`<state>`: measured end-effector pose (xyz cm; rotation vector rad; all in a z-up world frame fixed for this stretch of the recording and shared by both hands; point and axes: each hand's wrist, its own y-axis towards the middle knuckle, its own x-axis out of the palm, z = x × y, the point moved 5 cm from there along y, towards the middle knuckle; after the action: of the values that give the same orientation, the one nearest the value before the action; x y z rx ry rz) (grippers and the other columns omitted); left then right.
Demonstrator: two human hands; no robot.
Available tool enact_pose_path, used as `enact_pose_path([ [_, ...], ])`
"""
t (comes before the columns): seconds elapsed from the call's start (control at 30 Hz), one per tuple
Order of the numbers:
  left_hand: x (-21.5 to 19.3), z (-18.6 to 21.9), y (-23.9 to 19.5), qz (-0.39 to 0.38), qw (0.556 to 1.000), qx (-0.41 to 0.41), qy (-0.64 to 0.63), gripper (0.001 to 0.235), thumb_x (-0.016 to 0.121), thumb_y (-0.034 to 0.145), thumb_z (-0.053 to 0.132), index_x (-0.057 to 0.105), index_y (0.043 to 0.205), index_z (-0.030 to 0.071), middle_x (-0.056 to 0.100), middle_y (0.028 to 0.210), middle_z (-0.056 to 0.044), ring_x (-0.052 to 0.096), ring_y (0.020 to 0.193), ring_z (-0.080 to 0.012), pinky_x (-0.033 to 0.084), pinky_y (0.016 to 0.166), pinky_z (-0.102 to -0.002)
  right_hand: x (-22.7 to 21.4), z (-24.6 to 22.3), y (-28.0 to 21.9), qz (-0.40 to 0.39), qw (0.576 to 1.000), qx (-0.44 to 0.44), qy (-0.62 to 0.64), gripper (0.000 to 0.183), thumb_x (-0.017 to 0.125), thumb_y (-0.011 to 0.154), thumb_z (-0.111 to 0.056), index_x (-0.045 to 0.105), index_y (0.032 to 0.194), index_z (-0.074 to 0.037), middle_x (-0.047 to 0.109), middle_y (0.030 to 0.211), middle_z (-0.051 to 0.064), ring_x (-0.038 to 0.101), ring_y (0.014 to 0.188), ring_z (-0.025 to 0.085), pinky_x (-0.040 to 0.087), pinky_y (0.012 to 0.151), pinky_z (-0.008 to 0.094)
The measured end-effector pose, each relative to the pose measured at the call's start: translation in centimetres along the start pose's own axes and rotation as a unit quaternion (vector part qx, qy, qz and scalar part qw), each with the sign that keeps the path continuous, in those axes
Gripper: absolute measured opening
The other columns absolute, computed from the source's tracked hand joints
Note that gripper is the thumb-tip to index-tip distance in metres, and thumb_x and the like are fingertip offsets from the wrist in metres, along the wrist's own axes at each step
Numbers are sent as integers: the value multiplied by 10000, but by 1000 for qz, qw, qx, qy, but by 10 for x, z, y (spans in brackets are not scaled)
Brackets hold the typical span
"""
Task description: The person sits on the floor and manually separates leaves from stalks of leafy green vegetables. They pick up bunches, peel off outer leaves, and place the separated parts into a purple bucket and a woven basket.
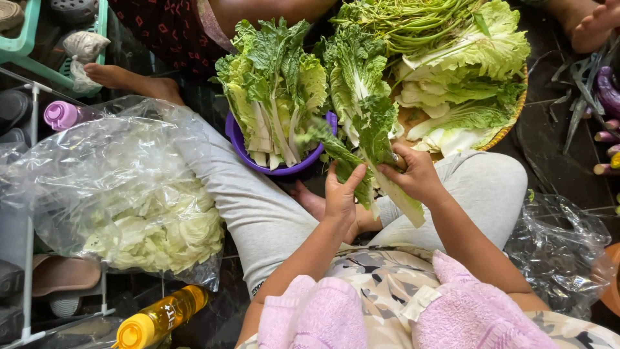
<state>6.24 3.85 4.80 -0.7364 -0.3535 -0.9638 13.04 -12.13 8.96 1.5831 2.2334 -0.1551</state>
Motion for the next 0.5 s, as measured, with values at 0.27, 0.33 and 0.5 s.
enact_pose_path([
  [0.27, 4, 6, -4, 62, 995, 74, 37, 509, 906, 763, 74, 587, 1135, 207, 671, 1002, 65, 626, 899, -27, 577, 831, -206, 5, -9, 3, 14, 997, 20, 71, 185, 801, 879, -67, 731, 1050, -85, 729, 800, 58, 617, 793, 95, 541, 800, 315],
  [0.33, 3, 4, -2, 66, 994, 81, 43, 494, 901, 772, 74, 585, 1124, 213, 672, 1001, 74, 623, 899, -16, 572, 831, -193, 5, 0, 3, 12, 996, 25, 86, 189, 792, 888, -66, 721, 1063, -79, 730, 816, 56, 609, 815, 91, 543, 815, 318],
  [0.5, -10, -2, 10, 59, 988, 109, 87, 536, 934, 730, 91, 585, 1114, 227, 667, 970, 88, 621, 889, -7, 557, 839, -197, 1, 66, -3, -52, 966, 143, 209, 552, 883, 727, 10, 659, 1222, -89, 768, 966, 61, 631, 856, 75, 566, 814, 283],
])
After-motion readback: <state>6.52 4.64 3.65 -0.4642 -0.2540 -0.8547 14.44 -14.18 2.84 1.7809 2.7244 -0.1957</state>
